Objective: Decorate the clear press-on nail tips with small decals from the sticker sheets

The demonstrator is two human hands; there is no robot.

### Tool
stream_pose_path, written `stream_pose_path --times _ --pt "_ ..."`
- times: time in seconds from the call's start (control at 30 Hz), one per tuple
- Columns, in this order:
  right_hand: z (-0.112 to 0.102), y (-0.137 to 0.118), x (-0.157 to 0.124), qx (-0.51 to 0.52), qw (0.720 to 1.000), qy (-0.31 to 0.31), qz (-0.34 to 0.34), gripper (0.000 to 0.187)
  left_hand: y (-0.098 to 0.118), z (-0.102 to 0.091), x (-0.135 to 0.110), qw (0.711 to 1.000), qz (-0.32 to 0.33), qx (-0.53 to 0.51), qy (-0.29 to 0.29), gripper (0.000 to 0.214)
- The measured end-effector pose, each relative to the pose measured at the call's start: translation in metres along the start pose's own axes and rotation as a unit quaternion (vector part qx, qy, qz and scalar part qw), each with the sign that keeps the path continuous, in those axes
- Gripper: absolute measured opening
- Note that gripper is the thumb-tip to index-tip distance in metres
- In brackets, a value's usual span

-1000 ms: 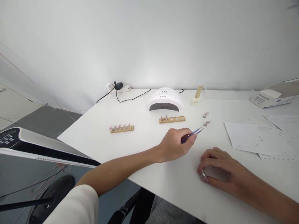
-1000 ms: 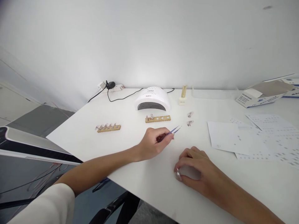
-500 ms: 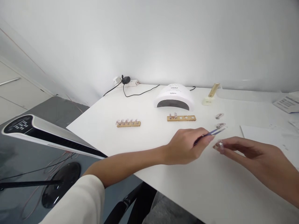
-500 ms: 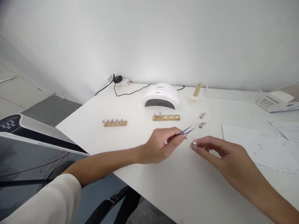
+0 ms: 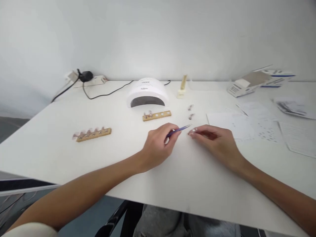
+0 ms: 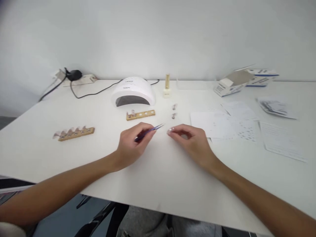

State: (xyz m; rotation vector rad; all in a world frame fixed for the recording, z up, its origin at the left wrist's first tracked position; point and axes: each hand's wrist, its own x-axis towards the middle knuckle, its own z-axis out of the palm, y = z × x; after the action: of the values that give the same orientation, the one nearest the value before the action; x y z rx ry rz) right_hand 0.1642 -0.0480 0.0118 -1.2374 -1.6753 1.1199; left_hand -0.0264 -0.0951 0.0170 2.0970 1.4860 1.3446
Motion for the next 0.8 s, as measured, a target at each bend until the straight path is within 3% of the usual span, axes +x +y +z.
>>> stream_pose_path --times 0.3,0.8 --pt "-0.0007 0.0033 0.0013 0.059 0.998 -0.014 -0.025 0.01 -0.0024 0.0049 -0.0013 1.0 0.019 0.013 -0.014 0.007" --pt "-0.0016 0.0045 0.0014 0.043 0.998 0.002 -0.047 0.006 -0.002 0.0058 -0.0018 0.998 0.03 0.046 -0.019 0.007"
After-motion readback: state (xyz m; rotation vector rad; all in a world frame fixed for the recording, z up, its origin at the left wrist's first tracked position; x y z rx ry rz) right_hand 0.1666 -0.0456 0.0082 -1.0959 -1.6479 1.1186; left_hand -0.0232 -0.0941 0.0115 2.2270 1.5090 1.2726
